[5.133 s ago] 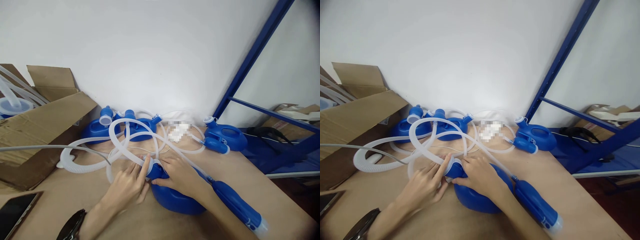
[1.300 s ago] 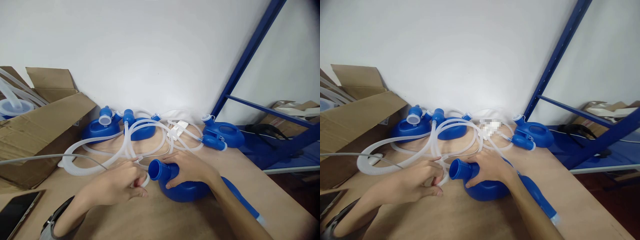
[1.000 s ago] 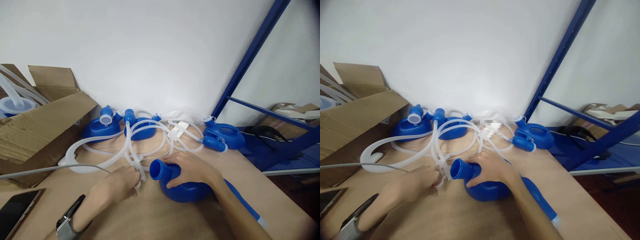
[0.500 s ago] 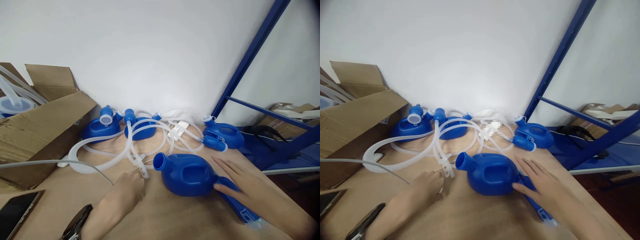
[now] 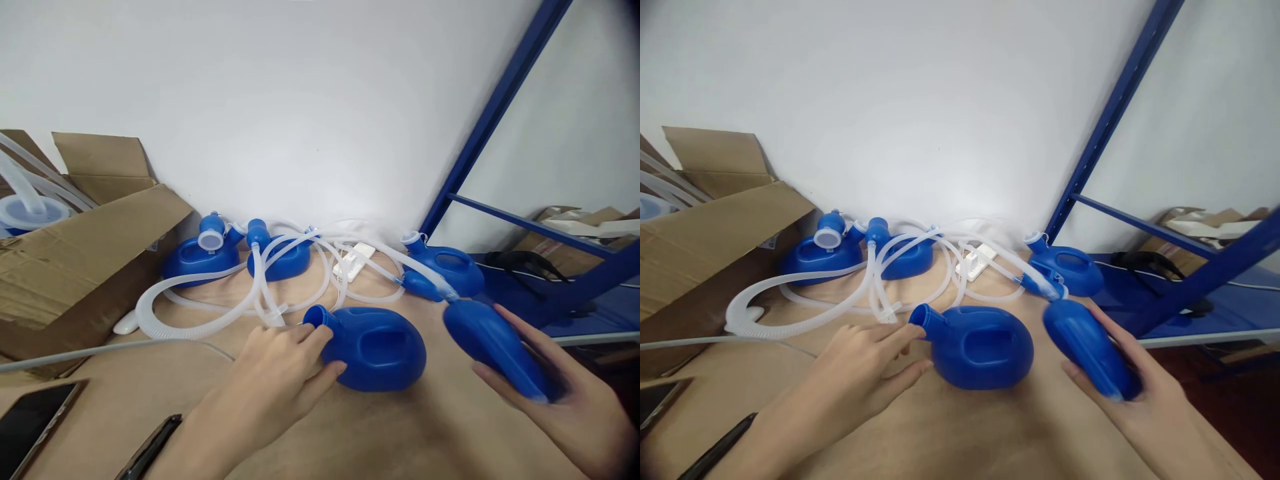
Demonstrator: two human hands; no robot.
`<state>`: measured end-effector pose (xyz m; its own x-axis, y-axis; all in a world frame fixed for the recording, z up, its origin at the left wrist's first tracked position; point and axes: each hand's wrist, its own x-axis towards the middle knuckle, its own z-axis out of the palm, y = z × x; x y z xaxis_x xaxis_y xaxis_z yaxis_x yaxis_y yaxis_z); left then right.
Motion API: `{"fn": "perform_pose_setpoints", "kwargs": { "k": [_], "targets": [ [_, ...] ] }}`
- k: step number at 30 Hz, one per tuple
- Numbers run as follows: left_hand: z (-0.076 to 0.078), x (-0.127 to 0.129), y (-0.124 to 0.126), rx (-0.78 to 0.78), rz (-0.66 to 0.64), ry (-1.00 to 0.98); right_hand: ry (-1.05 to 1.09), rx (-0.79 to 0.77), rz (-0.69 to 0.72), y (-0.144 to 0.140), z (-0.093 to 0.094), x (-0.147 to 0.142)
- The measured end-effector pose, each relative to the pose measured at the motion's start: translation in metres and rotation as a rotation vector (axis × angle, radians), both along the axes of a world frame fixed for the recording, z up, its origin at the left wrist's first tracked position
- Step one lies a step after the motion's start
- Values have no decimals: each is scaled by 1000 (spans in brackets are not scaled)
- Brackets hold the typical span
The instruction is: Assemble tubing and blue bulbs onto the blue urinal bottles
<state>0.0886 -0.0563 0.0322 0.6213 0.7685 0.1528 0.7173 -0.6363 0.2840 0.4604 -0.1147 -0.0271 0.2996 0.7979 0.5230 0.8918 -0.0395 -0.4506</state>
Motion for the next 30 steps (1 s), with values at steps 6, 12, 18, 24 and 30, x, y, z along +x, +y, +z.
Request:
{"fn": "perform_pose_setpoints", "kwargs": {
  "k": [6,12,18,24,30],
  "targets": [
    [11,21,17,-96,101,-412,-473,258,283,39,53,-100],
    [15,27,32,-258,140,-831,-592,365,237,59,82,-159],
    [17,8,47,-592,186,-1355,-546,464,606,82,83,-181],
    [18,-6,61,-622,183,-1489,-352,782,619,110,69,-174],
    [12,-5,67,-637,230,-1508,-505,761,606,116,52,-184]
  ]
}}
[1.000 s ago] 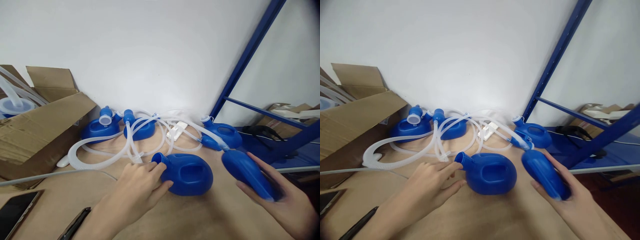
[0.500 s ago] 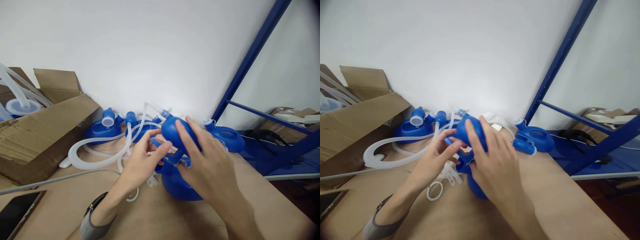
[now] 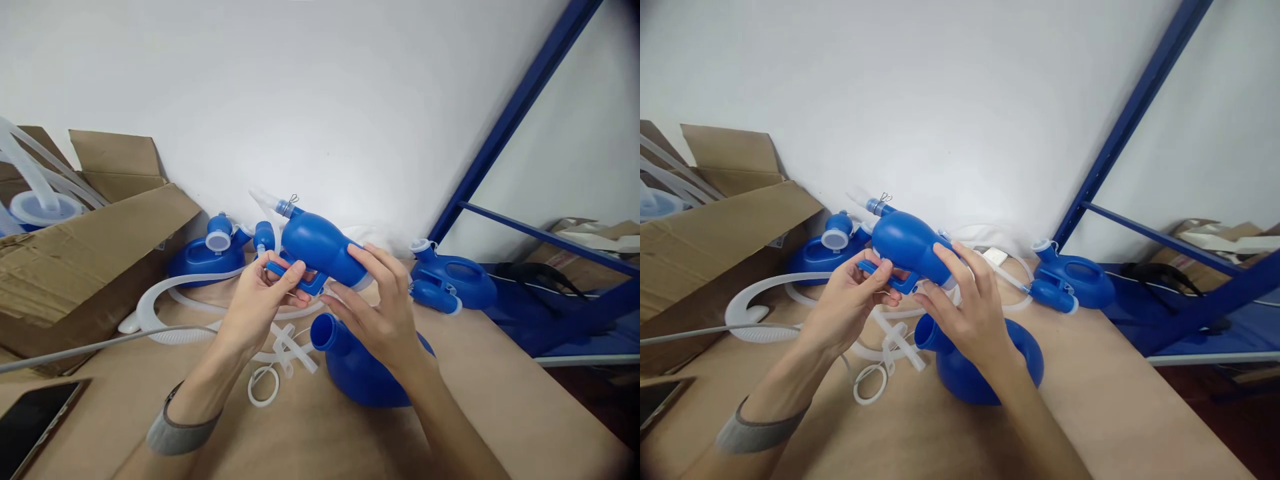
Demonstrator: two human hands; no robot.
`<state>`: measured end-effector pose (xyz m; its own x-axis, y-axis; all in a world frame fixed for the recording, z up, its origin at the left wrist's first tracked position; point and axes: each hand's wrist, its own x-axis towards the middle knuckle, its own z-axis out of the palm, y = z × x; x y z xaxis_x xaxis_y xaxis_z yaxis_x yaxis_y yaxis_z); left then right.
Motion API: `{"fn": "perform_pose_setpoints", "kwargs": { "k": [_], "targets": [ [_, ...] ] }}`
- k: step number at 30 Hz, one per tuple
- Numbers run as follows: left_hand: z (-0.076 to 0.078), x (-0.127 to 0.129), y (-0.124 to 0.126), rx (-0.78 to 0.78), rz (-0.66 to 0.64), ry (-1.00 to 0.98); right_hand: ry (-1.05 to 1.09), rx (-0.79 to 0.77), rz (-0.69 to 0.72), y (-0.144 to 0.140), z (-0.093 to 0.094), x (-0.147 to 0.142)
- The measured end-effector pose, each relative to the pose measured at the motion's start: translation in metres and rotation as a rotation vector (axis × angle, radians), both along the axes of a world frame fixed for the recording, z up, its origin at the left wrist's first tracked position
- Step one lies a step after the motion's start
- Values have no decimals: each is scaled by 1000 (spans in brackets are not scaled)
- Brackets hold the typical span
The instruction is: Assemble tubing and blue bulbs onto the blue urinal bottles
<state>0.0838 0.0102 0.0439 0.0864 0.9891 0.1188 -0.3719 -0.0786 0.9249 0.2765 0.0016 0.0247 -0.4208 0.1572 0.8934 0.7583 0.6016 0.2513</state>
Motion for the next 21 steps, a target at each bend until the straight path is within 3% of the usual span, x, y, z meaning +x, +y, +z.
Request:
{"fn": "perform_pose_setpoints", "kwargs": {
  "k": [5,8,15,21],
  "targets": [
    [3,0,-3,31,14,46,24,-79,-67,0,-7,-10],
    [6,2,-7,68,14,65,46,-144,-35,0,-8,-10],
    [2,-6,0,101,131,-8,33,-534,332,-9,0,1],
    [4,-12,7,69,112,-24,56,-641,522,-5,8,16]
  ]
}}
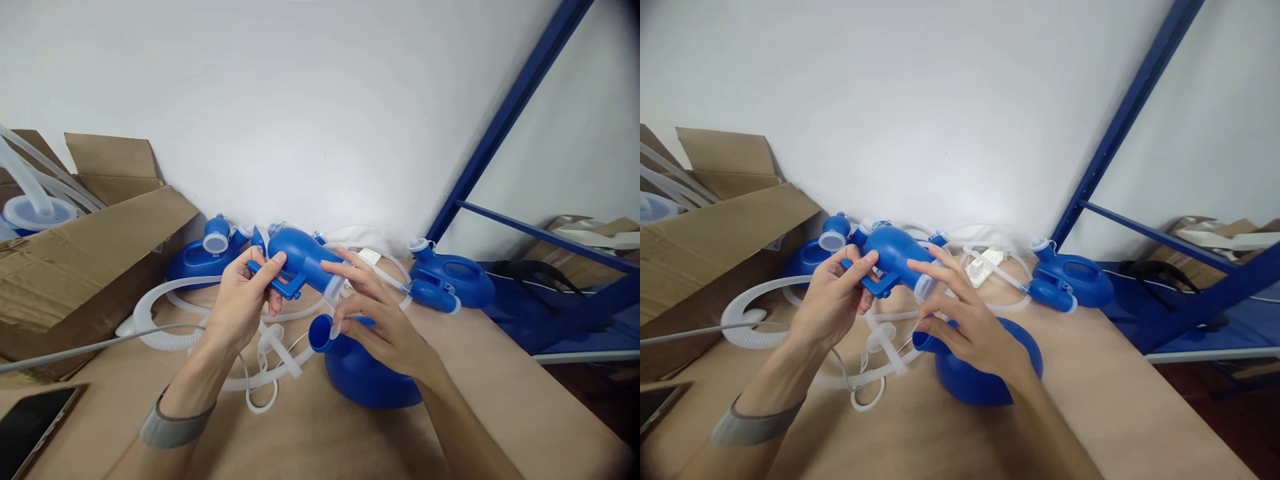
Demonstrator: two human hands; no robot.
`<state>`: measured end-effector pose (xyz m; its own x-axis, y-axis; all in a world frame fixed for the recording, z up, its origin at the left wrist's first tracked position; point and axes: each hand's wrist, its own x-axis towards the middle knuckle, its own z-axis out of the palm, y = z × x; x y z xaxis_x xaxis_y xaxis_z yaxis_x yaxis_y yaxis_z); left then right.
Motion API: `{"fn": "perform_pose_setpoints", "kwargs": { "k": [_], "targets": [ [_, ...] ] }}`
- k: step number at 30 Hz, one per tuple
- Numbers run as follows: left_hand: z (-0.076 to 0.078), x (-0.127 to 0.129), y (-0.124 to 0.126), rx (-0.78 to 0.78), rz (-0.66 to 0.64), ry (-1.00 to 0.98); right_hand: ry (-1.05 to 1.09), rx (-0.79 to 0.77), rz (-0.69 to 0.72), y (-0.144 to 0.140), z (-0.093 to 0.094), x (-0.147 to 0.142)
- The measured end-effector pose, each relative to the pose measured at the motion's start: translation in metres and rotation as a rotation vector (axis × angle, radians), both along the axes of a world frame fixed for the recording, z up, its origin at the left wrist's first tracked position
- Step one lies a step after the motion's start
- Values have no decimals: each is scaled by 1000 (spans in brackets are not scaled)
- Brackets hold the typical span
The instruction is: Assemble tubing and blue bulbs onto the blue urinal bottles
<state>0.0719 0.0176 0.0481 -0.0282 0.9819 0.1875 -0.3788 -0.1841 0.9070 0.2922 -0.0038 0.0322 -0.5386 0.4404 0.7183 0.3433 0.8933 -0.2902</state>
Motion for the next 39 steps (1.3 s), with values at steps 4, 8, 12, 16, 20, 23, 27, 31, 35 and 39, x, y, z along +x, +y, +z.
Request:
{"fn": "perform_pose_setpoints", "kwargs": {
  "k": [4,8,12,16,20,23,27,31,35,39],
  "targets": [
    [-2,-3,8,-79,33,-84,238,-147,123,-1,5,15],
    [-7,-8,12,-146,-11,-29,290,-158,151,-1,13,33],
    [-12,-3,7,-193,-174,104,316,-145,-126,4,19,59],
    [-14,5,4,-209,-208,159,475,-93,-395,0,26,103],
    [-14,10,4,-187,-179,182,305,-265,-600,2,22,153],
    [-16,11,4,-192,-170,233,-88,-657,-545,16,-4,175],
    [-20,9,5,-242,-167,340,-358,-1088,-441,35,-52,184],
    [-19,6,3,-270,-124,383,-343,-1116,-488,39,-59,187],
    [-11,5,-4,-289,-234,414,-318,-854,-489,25,-19,161],
    [-1,7,-17,-225,-438,385,-331,-386,-322,0,15,82]
  ]
}}
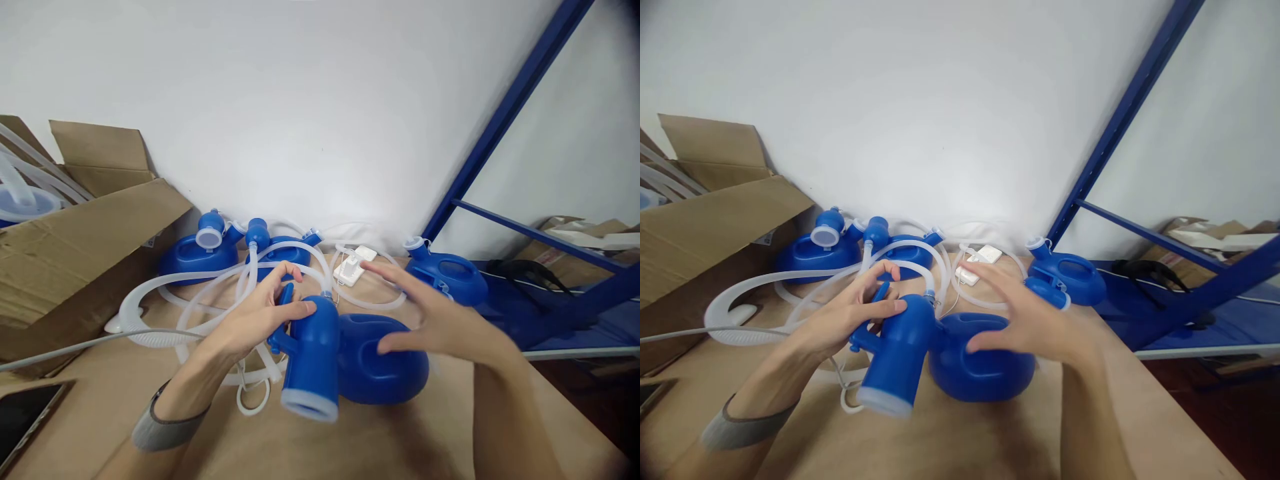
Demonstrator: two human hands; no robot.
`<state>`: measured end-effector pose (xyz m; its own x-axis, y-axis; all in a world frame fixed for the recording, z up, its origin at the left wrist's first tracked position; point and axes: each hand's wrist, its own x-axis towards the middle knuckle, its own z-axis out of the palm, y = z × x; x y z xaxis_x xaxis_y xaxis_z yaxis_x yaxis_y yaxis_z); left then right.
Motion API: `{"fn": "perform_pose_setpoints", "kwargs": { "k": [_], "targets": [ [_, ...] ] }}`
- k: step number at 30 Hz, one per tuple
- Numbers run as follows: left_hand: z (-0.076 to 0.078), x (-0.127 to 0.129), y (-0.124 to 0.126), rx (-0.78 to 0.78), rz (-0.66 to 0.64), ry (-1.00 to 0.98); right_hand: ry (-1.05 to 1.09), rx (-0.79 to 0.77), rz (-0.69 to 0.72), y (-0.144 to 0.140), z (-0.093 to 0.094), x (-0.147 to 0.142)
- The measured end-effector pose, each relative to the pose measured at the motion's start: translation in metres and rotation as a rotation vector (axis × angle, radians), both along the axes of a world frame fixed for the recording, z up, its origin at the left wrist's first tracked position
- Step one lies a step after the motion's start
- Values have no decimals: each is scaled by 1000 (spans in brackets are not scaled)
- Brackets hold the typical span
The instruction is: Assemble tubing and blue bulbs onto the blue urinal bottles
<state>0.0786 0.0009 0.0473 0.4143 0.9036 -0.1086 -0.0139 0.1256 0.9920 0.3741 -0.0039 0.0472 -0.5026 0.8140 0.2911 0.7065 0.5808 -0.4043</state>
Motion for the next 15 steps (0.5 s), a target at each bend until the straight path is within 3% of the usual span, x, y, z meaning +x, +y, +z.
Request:
{"fn": "perform_pose_setpoints", "kwargs": {
  "k": [4,7,9,12,15],
  "targets": [
    [5,-3,-10,75,-98,-92,-104,330,296,-10,-1,-72],
    [8,-7,-12,156,-21,-11,-53,470,324,-3,-11,-80],
    [10,-7,-13,229,95,79,-55,560,269,5,-16,-71],
    [13,-4,-17,409,269,143,-118,706,67,13,-18,-55],
    [13,-1,-20,654,227,280,-154,742,-108,18,-19,-48]
  ]
}}
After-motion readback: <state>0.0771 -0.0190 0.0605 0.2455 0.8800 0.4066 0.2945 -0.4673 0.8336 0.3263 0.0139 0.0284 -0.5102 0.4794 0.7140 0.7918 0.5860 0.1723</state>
